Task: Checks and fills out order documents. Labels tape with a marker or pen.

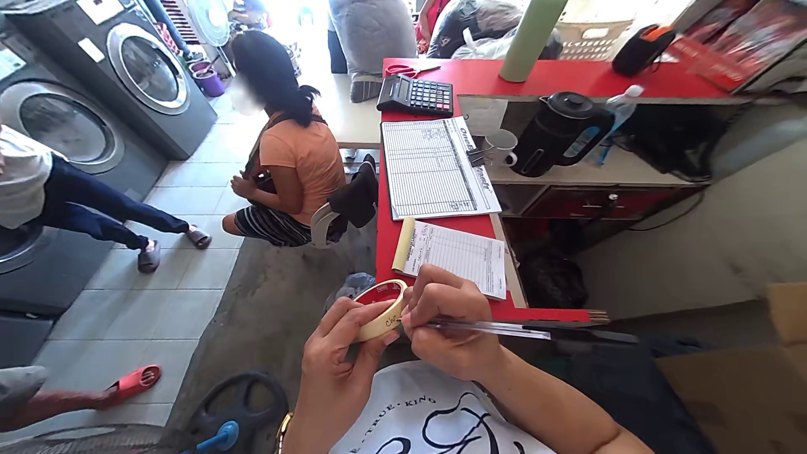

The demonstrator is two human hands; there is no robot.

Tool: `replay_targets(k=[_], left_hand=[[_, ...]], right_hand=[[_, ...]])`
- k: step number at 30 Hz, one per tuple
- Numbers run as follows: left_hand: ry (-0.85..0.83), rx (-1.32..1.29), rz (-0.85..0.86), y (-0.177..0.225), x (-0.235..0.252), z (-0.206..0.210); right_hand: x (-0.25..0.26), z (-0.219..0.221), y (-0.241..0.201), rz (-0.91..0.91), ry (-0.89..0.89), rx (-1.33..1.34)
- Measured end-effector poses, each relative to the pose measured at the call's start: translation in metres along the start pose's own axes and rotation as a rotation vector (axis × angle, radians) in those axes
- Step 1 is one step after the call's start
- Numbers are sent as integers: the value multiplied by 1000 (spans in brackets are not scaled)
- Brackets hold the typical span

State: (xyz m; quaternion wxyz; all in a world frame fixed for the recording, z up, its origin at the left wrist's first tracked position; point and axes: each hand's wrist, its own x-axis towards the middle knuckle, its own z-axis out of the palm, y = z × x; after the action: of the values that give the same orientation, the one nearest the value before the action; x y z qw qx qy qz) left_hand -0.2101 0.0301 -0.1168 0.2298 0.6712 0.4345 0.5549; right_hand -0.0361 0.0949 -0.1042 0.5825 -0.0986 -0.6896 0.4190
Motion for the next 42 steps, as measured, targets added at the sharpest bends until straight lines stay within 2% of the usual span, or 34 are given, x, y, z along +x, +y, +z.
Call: replay_targets(k=[9, 17, 22, 32, 42], left_hand=[[4, -54, -28, -1, -1, -1], [13, -49, -19, -3, -1, 0], [2, -110, -20, -5, -2, 0], [9, -147, -20, -6, -4, 0], [14, -142, -20, -5, -5, -1]], right_hand=[[-1, 0, 2, 10, 21, 70], [-2, 3, 3, -1, 38, 20], [-1, -2, 2, 76, 53, 164], [-3, 0, 1, 24, 29, 52], [-2, 3, 1, 60, 65, 116]])
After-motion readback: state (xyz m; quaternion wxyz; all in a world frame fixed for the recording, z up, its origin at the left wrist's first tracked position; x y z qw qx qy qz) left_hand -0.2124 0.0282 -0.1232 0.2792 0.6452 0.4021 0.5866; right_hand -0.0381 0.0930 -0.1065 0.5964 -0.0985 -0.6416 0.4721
